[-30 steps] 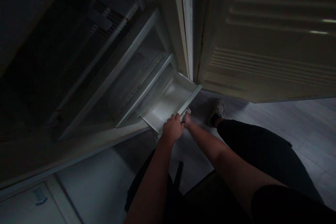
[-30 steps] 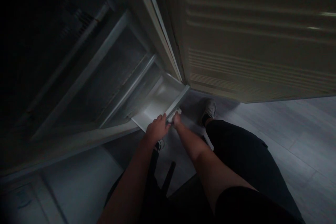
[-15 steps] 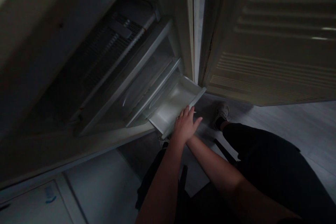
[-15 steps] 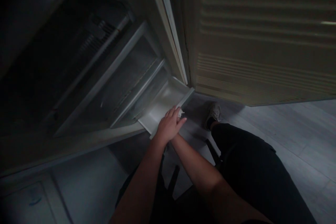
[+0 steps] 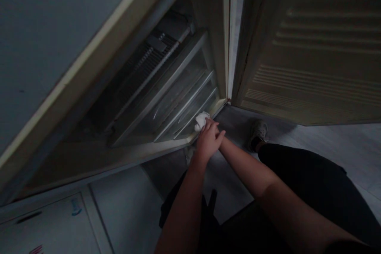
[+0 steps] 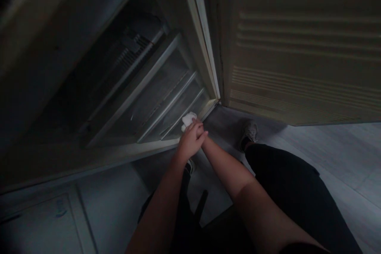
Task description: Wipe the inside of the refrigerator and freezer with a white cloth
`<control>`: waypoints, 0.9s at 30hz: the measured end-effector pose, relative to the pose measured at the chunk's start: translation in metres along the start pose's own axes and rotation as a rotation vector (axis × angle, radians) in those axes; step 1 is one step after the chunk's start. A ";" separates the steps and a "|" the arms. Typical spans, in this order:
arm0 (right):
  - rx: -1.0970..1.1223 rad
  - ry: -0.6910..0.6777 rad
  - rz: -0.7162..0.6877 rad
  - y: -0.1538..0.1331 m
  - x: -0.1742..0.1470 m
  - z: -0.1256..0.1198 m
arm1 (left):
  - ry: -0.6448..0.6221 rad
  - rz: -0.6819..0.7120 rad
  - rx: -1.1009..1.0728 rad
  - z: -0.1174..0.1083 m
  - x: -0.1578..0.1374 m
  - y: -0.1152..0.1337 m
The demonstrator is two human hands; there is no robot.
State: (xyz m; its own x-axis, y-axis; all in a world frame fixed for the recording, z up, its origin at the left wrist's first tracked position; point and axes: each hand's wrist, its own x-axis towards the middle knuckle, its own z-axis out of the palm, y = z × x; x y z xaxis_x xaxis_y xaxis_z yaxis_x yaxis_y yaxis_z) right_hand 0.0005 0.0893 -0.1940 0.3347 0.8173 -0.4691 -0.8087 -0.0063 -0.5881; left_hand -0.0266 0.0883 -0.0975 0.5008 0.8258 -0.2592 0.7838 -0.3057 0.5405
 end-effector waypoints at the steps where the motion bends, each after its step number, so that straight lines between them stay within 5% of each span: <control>1: -0.124 -0.013 0.019 -0.009 0.010 -0.006 | 0.020 -0.011 0.012 -0.004 0.005 0.001; 5: -0.461 -0.063 0.074 -0.073 0.021 -0.031 | 0.058 -0.125 -0.211 -0.009 0.027 0.014; 11: -0.914 -0.231 -0.146 -0.185 -0.048 -0.067 | -0.188 -0.072 -0.631 0.012 0.041 0.059; 14: -1.037 -0.231 -0.142 -0.225 -0.071 -0.081 | -0.283 -0.029 -0.797 0.016 0.041 0.078; 20: -1.090 0.008 -0.374 -0.235 -0.063 -0.061 | -0.235 -0.058 -1.022 0.003 0.036 0.085; 27: -1.118 -0.054 -0.401 -0.218 -0.050 -0.024 | 0.068 -0.142 -1.095 -0.020 0.035 0.062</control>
State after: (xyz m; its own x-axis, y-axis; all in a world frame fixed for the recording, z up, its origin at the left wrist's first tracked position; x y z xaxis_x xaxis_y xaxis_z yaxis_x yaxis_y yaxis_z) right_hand 0.1716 0.0357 -0.0580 0.4253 0.8985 -0.1082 0.2283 -0.2222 -0.9479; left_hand 0.0320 0.1074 -0.0573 0.3844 0.8547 -0.3489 0.0670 0.3512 0.9339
